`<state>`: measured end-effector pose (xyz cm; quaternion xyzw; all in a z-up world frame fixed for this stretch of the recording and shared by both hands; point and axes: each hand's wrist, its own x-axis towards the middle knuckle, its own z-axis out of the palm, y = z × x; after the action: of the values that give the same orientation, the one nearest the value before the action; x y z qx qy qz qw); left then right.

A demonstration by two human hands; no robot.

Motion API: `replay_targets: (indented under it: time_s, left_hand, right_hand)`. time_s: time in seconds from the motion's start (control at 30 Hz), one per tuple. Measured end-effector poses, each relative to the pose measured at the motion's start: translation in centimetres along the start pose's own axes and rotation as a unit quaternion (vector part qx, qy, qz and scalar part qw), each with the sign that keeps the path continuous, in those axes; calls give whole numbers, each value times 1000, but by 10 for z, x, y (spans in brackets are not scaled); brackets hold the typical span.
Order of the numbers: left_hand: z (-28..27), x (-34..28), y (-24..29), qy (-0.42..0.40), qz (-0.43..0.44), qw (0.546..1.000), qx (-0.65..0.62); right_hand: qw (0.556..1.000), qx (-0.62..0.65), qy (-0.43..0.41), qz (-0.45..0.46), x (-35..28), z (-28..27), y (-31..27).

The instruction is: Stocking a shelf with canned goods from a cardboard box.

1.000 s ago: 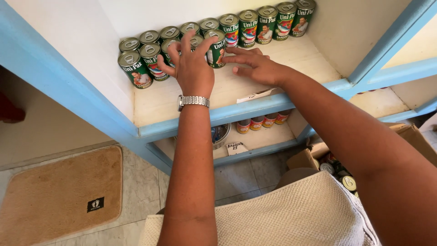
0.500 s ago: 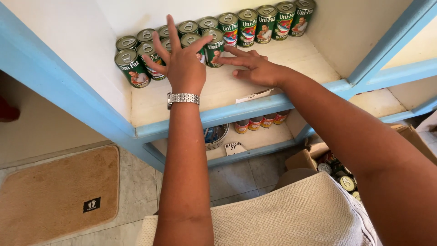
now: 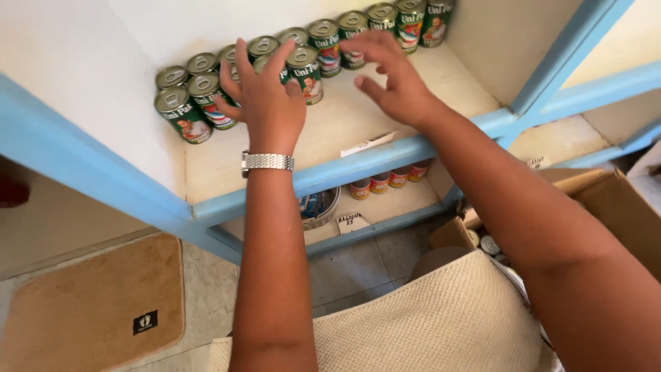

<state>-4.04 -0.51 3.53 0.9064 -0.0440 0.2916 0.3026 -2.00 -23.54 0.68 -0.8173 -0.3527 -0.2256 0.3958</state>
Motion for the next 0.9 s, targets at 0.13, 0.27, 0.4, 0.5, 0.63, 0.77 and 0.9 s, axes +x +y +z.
replay_targets:
  time_s: [0.13,0.27,0.4,0.5,0.63,0.77,0.9]
  left_hand:
    - [-8,-13,21,28,123,989,-76]
    - [1,-34,56,24,221,960,-168]
    - [6,-74,110,-10,323,908,-265]
    - [27,-112,139,-91,341,866,-355]
    - [71,-143,142,-203,371,817,-393]
    - [128,-168,119,-386,347,769,-373]
    - [202,-199,72,-414,372,781,-281]
  right_hand:
    - [992,55,100,53,-29,-16,-2]
    - [985,112,113,69,-66,-27,-9]
    - [986,81,115,89,-107,-45,-21]
    - [982,108,154,-2,-146,-59,-35]
    - [987,-25,153,51,-215,-93,-31]
    - [965,-26,96,243,-288,-108,-9]
    - [934,-105,-7,341,-347,-96,15]
